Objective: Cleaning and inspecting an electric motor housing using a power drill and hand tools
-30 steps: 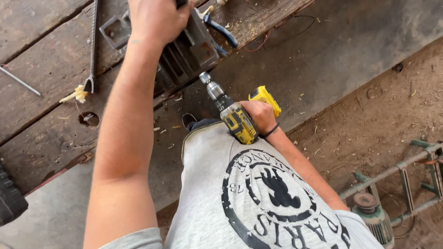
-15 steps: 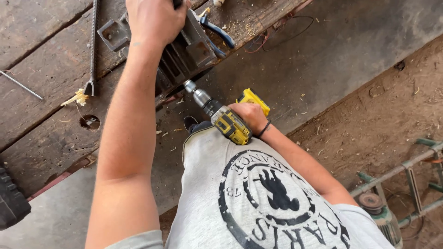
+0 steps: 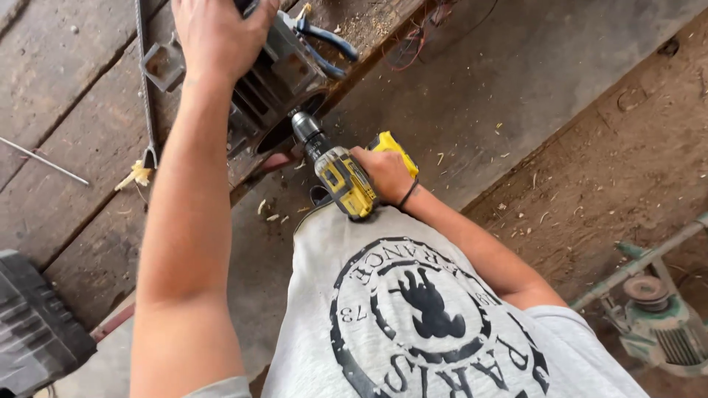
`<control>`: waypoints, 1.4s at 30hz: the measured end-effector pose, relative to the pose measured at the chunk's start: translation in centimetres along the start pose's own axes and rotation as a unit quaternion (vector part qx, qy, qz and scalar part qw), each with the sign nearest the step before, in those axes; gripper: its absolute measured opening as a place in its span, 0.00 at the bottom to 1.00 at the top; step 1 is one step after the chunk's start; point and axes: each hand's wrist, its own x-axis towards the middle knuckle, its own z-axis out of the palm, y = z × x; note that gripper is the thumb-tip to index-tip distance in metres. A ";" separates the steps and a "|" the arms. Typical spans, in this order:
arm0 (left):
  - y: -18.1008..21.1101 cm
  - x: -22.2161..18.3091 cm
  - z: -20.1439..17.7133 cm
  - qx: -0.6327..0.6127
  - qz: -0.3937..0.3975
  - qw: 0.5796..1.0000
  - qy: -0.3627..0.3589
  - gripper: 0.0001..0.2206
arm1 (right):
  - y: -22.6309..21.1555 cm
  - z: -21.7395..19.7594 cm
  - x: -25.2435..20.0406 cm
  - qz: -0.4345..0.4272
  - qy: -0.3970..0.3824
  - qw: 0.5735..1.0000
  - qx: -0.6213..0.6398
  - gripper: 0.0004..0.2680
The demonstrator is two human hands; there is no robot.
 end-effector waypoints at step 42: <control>12.0 -17.6 2.7 -0.313 0.298 0.901 0.043 0.18 | 1.9 4.0 -2.4 0.084 -0.105 0.983 0.122 0.14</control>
